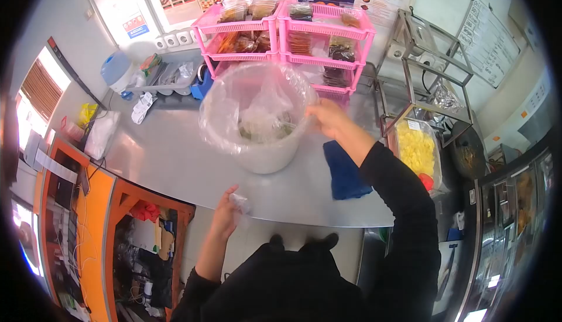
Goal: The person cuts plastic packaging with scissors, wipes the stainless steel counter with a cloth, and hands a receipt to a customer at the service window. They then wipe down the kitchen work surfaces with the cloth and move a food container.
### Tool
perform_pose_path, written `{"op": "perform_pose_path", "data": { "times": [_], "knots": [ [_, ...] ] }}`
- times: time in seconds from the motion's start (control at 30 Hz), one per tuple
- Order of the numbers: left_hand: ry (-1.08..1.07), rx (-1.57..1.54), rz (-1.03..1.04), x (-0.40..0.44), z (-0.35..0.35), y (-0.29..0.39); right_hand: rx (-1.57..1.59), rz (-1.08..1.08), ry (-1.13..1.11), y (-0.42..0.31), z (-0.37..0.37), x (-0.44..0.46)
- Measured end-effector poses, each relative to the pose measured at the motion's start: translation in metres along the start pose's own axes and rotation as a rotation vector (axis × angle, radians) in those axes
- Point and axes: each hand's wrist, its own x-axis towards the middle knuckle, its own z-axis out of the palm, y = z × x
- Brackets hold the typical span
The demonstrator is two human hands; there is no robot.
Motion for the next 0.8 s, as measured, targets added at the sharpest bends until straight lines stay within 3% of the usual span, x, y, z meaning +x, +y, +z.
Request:
{"op": "perform_pose_path", "data": {
  "times": [0.1,0.17,0.23,0.3,0.37,0.4,0.53,0.63,0.73,0.8],
  "knots": [
    [0.000,-0.008,-0.025,0.002,0.002,-0.008,0.021,-0.110,-0.095,0.002,-0.009,-0.024],
    [-0.002,-0.103,-0.021,0.004,0.003,-0.017,-0.585,-0.470,0.082,0.078,-0.083,0.009],
    [0.011,-0.149,-0.017,0.001,0.003,-0.025,-1.344,-0.395,0.480,0.150,-0.105,-0.004],
    [0.054,-0.166,-0.021,-0.007,0.006,-0.036,-1.570,-0.263,0.620,0.180,-0.090,-0.036],
    [0.121,-0.151,-0.023,-0.014,0.008,-0.046,-1.424,-0.464,0.459,0.198,-0.112,-0.013],
    [0.145,-0.149,-0.040,-0.016,0.006,-0.053,-1.395,-0.638,0.500,0.193,-0.113,0.003],
    [0.145,-0.065,-0.115,-0.015,0.023,-0.060,-1.314,-0.688,0.668,0.163,-0.109,0.091],
    [0.033,0.008,-0.165,0.000,0.049,-0.058,-1.515,-0.467,0.979,0.180,-0.139,0.125],
    [-0.074,0.139,-0.211,0.028,0.076,-0.055,-1.364,-0.155,1.044,0.180,-0.182,0.070],
    [-0.170,0.266,-0.250,0.059,0.088,-0.068,-1.405,-0.079,0.976,0.209,-0.195,0.008]
  ]
}}
